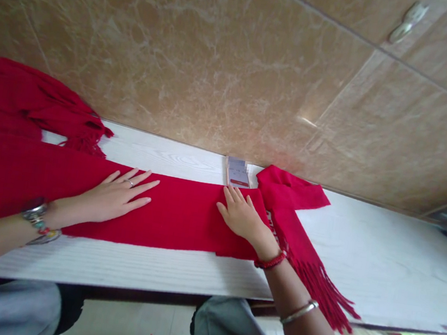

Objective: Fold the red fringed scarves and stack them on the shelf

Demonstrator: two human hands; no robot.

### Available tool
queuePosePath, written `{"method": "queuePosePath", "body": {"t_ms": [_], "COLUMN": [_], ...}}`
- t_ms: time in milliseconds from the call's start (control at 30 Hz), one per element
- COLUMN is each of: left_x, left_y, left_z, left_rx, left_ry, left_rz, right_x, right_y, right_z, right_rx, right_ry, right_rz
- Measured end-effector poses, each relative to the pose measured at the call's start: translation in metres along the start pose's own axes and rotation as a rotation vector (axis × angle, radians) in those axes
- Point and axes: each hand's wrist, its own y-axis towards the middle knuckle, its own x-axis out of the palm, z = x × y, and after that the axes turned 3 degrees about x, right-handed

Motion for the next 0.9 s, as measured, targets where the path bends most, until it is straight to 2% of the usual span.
{"method": "queuePosePath", "body": {"t_ms": [133,233,300,400,467,533,633,800,900], "left_x": [-0.001,-0.001,0.0,0.001,0.001,0.002,0.003,0.002,0.003], "left_y": [0.0,0.001,0.001,0.001,0.001,0.001,0.002,0.003,0.003], "left_z": [0.0,0.0,0.0,0.0,0.0,-0.001,-0.001,-0.001,-0.003], "left_rx": [-0.005,-0.006,-0.01,-0.012,-0.006,0.005,0.008,-0.004,0.006], "left_ry": [0.0,-0.013,-0.009,0.011,0.021,0.025,0.021,0.0,-0.009], "left_rz": [-0.004,-0.004,-0.005,-0.006,0.001,0.014,0.017,0.0,0.007], "right_x": [0.004,-0.004,-0.012,-0.019,-0.018,-0.013,-0.005,0.007,0.011], "right_y": [-0.011,-0.008,-0.003,0.005,0.008,0.008,0.005,-0.007,-0.016], "right_z": [0.026,0.017,-0.004,-0.045,-0.066,-0.074,-0.06,-0.003,0.027], "right_rx": [0.121,0.217,0.166,-0.02,-0.137,-0.18,-0.131,-0.026,0.024], "right_ry": [-0.058,-0.087,-0.067,0.052,0.11,0.13,0.107,0.1,0.022], "right_rz": [0.059,0.126,0.162,0.181,0.149,0.097,0.05,0.07,0.06]}}
